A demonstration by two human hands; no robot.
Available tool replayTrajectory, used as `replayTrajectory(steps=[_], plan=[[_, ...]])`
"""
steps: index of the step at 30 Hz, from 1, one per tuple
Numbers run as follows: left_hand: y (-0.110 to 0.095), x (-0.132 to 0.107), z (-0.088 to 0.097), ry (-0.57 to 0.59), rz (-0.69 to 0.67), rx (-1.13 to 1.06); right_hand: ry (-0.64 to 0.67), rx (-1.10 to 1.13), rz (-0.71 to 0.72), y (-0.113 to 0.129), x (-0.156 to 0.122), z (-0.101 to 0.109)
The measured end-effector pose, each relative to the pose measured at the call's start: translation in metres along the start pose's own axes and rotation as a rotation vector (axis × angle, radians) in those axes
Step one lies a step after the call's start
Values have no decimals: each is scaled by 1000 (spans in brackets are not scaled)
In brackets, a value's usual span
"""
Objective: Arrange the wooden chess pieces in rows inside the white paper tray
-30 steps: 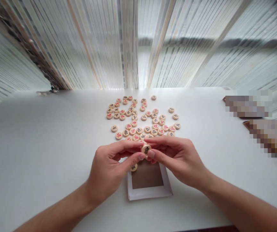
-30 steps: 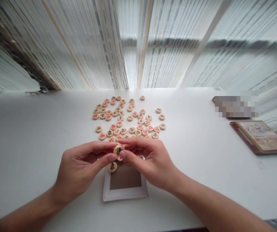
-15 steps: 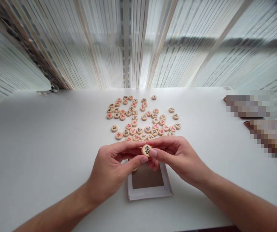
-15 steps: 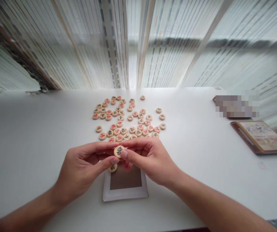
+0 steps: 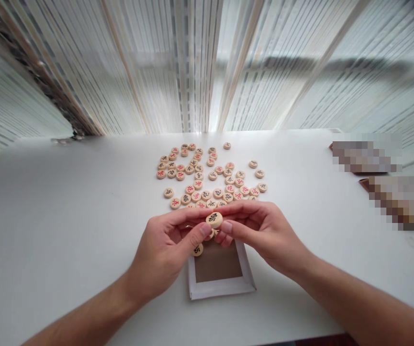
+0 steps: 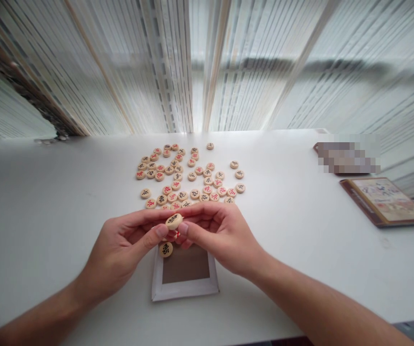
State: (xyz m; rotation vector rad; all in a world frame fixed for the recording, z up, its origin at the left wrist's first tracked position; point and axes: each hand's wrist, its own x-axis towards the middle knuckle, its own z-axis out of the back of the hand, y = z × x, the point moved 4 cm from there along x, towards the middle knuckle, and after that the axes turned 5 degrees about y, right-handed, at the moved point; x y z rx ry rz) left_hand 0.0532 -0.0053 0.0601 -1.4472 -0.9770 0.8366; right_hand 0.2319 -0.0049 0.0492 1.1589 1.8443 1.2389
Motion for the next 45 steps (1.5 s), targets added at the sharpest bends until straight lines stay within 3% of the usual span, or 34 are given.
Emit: replayTrajectory(steps=[12, 21, 33, 37, 42, 45], plan=[[5, -5, 3, -15, -101, 248, -53, -137, 89, 1, -1, -1], [4, -7, 1, -17, -36, 166, -18, -109, -39, -1, 0, 0], [6, -6, -2, 79, -70, 61, 6, -24, -142, -4, 1, -2], [4, -6, -4, 107, -96, 121, -10, 8, -193, -7, 0, -3], [0, -7, -3, 95, -228, 317, -7, -12, -196, -9, -3, -2], [0, -7, -6, 166, -238, 340, 8, -22, -171, -7, -3, -2]])
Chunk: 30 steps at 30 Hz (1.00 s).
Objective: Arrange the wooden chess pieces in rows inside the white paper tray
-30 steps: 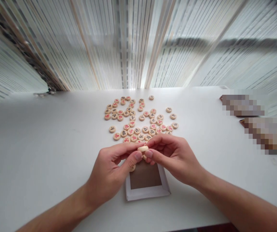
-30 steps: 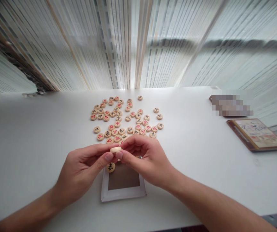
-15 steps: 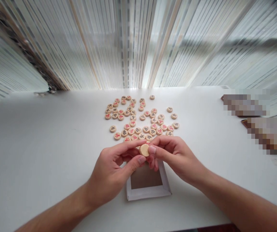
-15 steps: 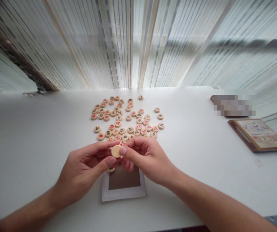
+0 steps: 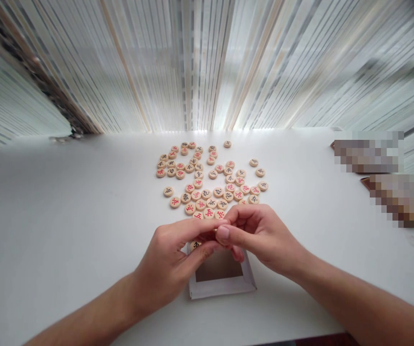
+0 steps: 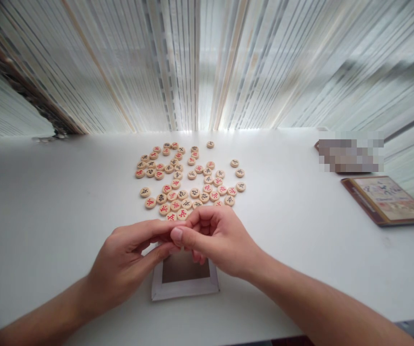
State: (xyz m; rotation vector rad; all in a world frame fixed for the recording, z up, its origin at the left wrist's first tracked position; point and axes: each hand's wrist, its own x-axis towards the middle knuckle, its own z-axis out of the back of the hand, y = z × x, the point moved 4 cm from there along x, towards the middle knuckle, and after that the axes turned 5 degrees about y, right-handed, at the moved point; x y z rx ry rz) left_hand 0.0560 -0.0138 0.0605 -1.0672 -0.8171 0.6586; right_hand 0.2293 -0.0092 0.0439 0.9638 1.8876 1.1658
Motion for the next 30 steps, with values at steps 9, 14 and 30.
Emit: replayTrajectory(steps=[9, 14, 30], plan=[[6, 0, -2, -17, 191, -326, 86, 122, 27, 1, 2, 0], [2, 4, -2, -29, 213, -434, 99, 135, 26, -3, 2, 2], [4, 1, -4, -18, 217, -354, 28, 87, -51, -4, 2, 0]])
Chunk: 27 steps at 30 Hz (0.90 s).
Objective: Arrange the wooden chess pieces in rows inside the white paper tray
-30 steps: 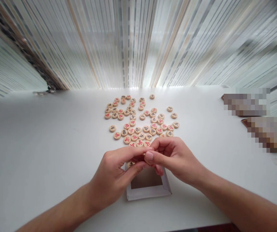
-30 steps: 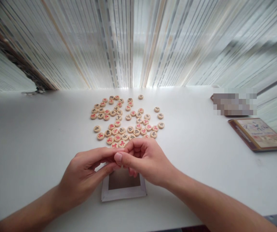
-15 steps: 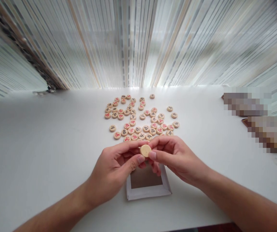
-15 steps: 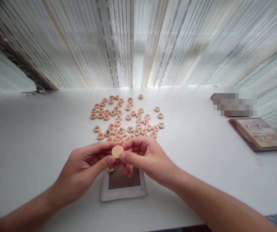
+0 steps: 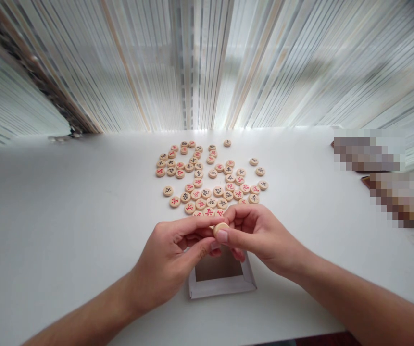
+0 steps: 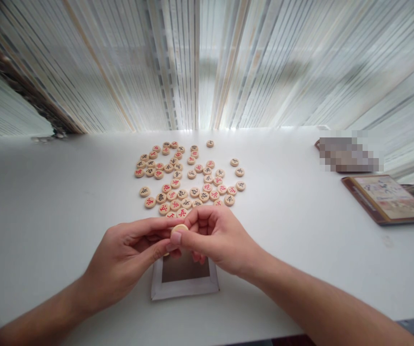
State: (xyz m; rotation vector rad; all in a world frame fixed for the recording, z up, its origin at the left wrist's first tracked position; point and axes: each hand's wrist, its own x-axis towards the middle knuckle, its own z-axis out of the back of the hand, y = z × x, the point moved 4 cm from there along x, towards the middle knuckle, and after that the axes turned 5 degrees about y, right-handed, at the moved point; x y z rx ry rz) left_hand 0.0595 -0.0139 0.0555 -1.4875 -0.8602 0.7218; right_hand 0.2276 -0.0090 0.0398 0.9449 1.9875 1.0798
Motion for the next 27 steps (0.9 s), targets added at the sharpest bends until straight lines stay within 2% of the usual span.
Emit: replayTrajectory(steps=[9, 21, 27], plan=[[1, -2, 1, 29, 25, -9, 50, 72, 12, 1, -1, -3], [-6, 2, 0, -55, 109, -153, 0, 45, -45, 2, -2, -7], [-3, 2, 4, -80, 145, -178, 44, 54, 32, 3, 0, -3]])
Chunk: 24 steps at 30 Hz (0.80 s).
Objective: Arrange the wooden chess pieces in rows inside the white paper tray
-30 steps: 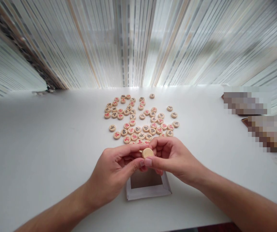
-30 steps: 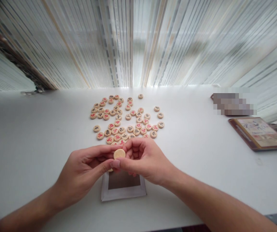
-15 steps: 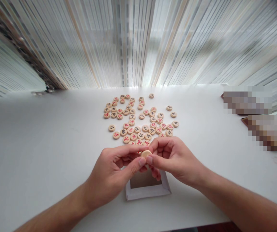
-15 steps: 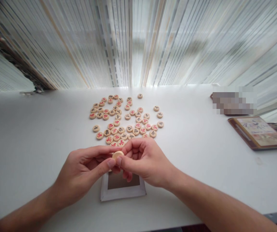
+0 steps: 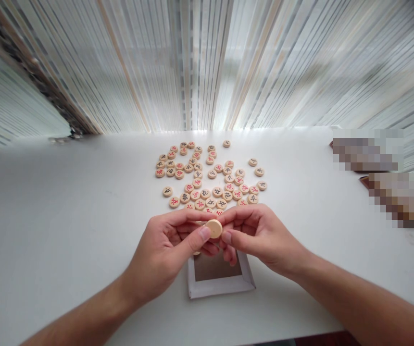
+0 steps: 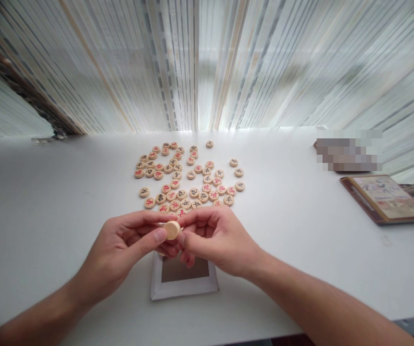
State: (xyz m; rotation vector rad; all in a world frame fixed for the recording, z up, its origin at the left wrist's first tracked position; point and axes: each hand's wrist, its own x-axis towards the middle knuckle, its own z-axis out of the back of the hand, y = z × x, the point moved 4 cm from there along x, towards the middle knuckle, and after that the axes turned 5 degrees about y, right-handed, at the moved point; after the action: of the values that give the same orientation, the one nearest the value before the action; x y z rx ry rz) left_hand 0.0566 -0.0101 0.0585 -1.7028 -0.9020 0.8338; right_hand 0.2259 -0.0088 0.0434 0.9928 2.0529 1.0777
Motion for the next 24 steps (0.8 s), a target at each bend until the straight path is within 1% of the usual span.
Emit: replayTrajectory(steps=[3, 10, 15, 20, 22, 24], plan=[[1, 0, 3, -26, 7, 10, -2, -27, 39, 1, 1, 1], [2, 0, 2, -31, -1, 18, -108, -160, 187, 4, -2, 2], [1, 1, 1, -21, -30, 10, -74, -236, 270, 5, -4, -1], [3, 0, 1, 2, 18, -33, -12, -304, 358, 8, -6, -2], [4, -1, 0, 21, 36, -17, -5, -359, 411, 8, -8, -1], [4, -1, -1, 42, 31, 16, -22, -462, 489, 11, -10, 0]])
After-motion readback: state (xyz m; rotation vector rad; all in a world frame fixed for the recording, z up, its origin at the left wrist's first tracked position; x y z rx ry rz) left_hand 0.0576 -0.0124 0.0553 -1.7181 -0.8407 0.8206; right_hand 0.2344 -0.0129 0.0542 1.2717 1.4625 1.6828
